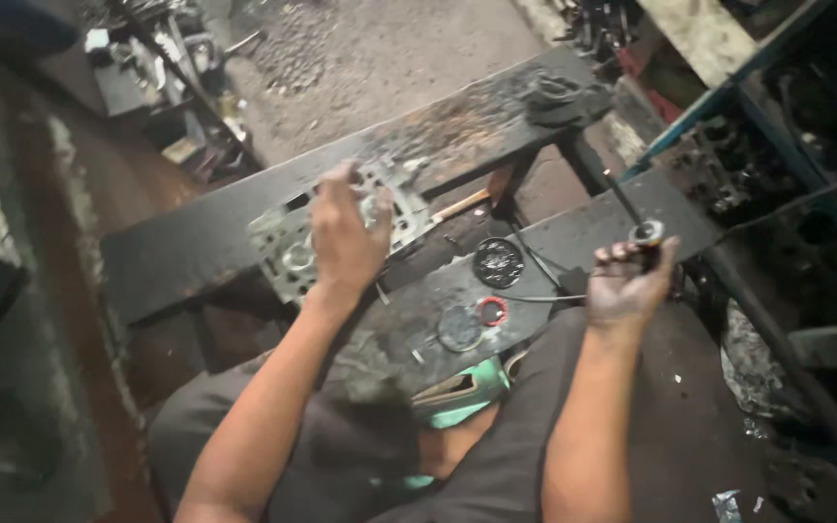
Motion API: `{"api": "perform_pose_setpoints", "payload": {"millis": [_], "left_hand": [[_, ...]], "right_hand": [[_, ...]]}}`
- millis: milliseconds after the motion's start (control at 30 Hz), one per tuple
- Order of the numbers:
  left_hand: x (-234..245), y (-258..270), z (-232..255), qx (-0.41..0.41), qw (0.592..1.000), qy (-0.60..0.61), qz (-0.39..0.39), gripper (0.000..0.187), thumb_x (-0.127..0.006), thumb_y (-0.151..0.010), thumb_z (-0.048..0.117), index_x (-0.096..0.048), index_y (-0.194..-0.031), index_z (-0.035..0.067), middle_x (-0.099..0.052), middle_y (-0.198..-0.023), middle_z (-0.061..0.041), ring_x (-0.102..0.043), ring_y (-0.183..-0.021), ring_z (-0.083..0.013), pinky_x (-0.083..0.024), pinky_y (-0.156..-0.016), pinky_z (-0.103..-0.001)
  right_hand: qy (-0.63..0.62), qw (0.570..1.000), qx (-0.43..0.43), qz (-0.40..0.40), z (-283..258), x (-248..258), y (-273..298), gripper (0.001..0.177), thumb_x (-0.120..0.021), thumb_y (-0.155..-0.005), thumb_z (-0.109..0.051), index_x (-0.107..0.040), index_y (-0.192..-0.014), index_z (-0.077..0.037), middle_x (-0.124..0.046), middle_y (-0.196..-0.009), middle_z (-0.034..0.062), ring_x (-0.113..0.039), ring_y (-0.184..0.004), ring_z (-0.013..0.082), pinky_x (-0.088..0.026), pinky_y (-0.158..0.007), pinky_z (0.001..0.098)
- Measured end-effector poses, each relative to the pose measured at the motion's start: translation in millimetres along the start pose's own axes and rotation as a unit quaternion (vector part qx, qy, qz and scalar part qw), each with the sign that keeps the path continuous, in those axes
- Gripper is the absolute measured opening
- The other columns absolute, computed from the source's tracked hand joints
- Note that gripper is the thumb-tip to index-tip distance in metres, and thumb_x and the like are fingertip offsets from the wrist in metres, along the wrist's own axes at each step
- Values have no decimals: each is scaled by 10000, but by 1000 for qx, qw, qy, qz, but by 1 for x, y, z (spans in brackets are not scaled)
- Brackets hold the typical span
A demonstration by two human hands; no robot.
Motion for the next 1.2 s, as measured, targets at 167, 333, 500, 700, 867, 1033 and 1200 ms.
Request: {"api": "perform_pose_setpoints", "payload": {"millis": [167,333,500,700,867,1033,1200], "left_hand": [[-164,-27,41,-89,988,0,-125,499,-708,-921,221,-517,-1331,9,-605,-1143,-207,-602,-1048,-388,-475,-888,-478],[-338,-77,20,-80,960,-92,-252,274,-592,-941,208,-678,-1180,103,-607,-1249,-172,-544,-1210,-384,-416,-1024,-532],[-415,-84,-6,-155,953,-98,-240,280,-568,-854,181,-776,-1041,165,-559,-1445,-143,-347,-1414,-488,-177,-1120,-674],[-388,-105,-5,-123,969,-18,-214,315,-594,-879,36,-739,-1144,125,-648,-1323,-114,-474,-1389,-325,-217,-1175,-617],[-282,-148,51,-108,980,71,-154,140,-758,-875,64,-721,-1008,85,-685,-1087,-145,-611,-1159,-342,-429,-1056,-479],[-114,-148,87,-100,972,163,-138,474,-857,-908,123,-571,-1277,46,-715,-1088,-149,-724,-1035,-262,-564,-913,-409],[39,-78,79,14,966,200,-163,489,-869,-916,144,-594,-1312,63,-621,-1027,-85,-618,-934,-141,-548,-844,-302]], "right_hand": [[-29,998,-20,58,19,52,-56,349,-679,-1011,-456,-633,-899,-129,-546,-745,18,-541,-697,158,-449,-673,344],[-30,996,-11,87,14,53,-58,348,-654,-1002,-449,-633,-915,-112,-556,-756,23,-533,-694,160,-454,-680,347],[-36,995,7,94,5,55,-57,349,-645,-1000,-443,-627,-930,-102,-544,-741,23,-532,-687,159,-455,-683,351],[-41,994,-4,99,9,57,-56,317,-637,-1004,-434,-634,-948,-122,-544,-733,18,-533,-695,157,-455,-684,351],[-38,996,-36,78,14,59,-59,336,-652,-984,-445,-648,-928,-114,-543,-705,22,-533,-674,168,-456,-669,355],[-37,995,-86,32,17,40,-56,330,-667,-996,-431,-649,-907,-114,-572,-717,29,-549,-700,178,-447,-681,354],[3,993,-110,-37,21,5,-28,310,-669,-1026,-391,-669,-946,-92,-571,-734,29,-540,-715,171,-436,-702,344]]}}
Point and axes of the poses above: each hand's wrist, its own y-axis away from the middle knuckle, its own x-axis out of the back of the hand, z = x × y, the point moved 7 cm from there along -y, towards the middle knuckle
